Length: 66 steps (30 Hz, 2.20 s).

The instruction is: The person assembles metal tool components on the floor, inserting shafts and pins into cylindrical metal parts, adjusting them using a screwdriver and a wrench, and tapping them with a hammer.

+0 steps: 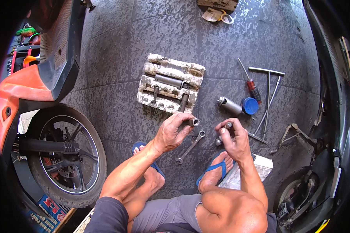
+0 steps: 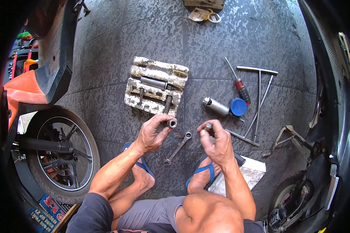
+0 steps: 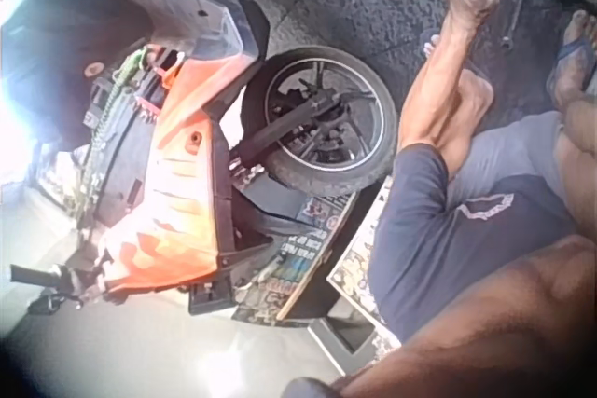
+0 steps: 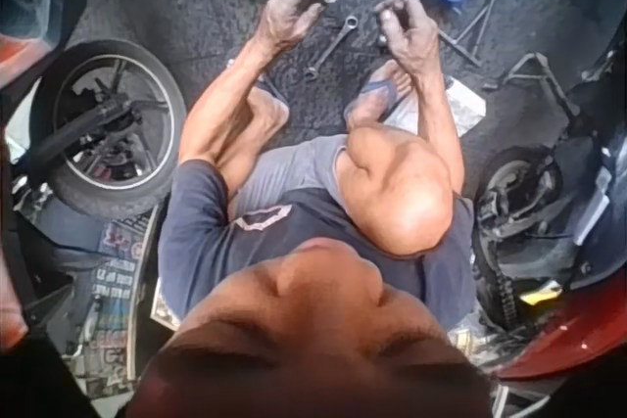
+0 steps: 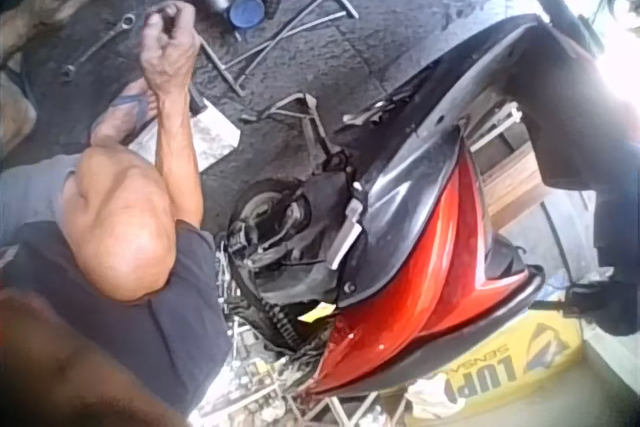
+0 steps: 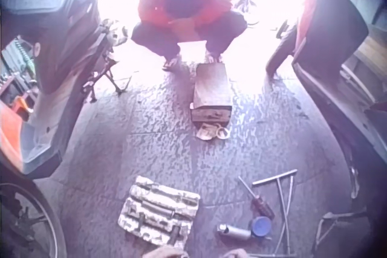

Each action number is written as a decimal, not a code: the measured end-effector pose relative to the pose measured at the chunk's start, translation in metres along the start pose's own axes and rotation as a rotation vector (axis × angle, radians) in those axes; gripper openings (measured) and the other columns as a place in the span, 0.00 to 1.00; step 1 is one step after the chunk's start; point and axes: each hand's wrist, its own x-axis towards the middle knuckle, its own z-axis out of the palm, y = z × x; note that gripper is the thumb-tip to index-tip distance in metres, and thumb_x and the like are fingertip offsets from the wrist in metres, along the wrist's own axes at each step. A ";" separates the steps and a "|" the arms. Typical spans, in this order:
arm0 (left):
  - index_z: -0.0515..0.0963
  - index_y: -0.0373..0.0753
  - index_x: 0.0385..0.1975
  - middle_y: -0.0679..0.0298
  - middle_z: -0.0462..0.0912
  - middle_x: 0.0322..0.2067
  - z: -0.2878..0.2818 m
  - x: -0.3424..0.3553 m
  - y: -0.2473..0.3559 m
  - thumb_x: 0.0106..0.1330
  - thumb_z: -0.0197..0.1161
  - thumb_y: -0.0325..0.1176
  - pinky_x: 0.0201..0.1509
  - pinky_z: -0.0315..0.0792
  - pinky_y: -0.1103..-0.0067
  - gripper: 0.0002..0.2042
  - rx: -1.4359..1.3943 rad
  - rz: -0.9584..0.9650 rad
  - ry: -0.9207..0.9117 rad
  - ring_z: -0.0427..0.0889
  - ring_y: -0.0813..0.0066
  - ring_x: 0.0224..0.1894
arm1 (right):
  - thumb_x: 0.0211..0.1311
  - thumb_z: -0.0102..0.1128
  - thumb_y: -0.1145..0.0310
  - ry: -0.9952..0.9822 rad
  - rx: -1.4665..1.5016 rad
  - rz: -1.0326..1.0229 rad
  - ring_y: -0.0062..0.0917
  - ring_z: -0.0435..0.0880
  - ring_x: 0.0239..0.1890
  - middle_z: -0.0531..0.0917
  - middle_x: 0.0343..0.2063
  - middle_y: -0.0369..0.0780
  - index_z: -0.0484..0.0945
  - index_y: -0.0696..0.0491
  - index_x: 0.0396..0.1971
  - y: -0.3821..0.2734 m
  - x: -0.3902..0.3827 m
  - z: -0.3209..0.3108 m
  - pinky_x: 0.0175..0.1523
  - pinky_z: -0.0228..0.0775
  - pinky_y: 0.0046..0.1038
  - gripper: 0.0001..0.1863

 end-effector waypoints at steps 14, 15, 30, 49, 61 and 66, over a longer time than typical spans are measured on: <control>0.76 0.35 0.47 0.56 0.82 0.38 -0.001 0.008 0.017 0.51 0.72 0.19 0.45 0.77 0.67 0.21 0.122 0.250 -0.214 0.83 0.55 0.42 | 0.54 0.68 0.76 -0.106 -0.328 -0.277 0.42 0.83 0.32 0.80 0.30 0.43 0.78 0.56 0.40 -0.047 -0.015 -0.004 0.37 0.75 0.40 0.13; 0.77 0.35 0.45 0.57 0.82 0.38 0.000 0.007 0.017 0.52 0.71 0.20 0.45 0.77 0.67 0.19 0.126 0.259 -0.205 0.82 0.55 0.41 | 0.54 0.68 0.75 -0.108 -0.342 -0.293 0.41 0.82 0.32 0.80 0.30 0.43 0.78 0.56 0.40 -0.047 -0.015 -0.004 0.36 0.75 0.39 0.13; 0.76 0.35 0.44 0.57 0.82 0.37 -0.001 0.010 0.027 0.50 0.72 0.21 0.45 0.77 0.67 0.20 0.159 0.283 -0.244 0.82 0.56 0.40 | 0.52 0.70 0.75 -0.119 -0.378 -0.290 0.38 0.82 0.29 0.78 0.27 0.42 0.80 0.56 0.40 -0.051 -0.016 -0.008 0.33 0.75 0.37 0.14; 0.77 0.36 0.42 0.59 0.83 0.38 0.003 0.012 0.043 0.51 0.73 0.25 0.44 0.77 0.67 0.18 0.210 0.317 -0.296 0.82 0.57 0.39 | 0.53 0.69 0.76 -0.213 -0.338 -0.245 0.38 0.82 0.27 0.78 0.25 0.44 0.79 0.58 0.39 -0.050 -0.018 -0.024 0.31 0.74 0.37 0.13; 0.77 0.35 0.47 0.55 0.84 0.41 0.107 0.025 -0.052 0.53 0.67 0.21 0.47 0.77 0.67 0.19 0.098 0.160 -0.116 0.82 0.54 0.42 | 0.60 0.60 0.75 -0.081 -0.505 0.020 0.47 0.86 0.41 0.83 0.38 0.55 0.74 0.63 0.51 -0.015 0.006 -0.012 0.46 0.76 0.40 0.19; 0.76 0.35 0.50 0.52 0.83 0.44 0.116 0.027 -0.053 0.54 0.67 0.22 0.50 0.77 0.66 0.21 0.076 0.124 -0.080 0.82 0.52 0.47 | 0.64 0.56 0.73 -0.113 -0.458 -0.035 0.56 0.82 0.47 0.81 0.44 0.62 0.71 0.67 0.57 -0.011 0.011 -0.021 0.51 0.75 0.45 0.23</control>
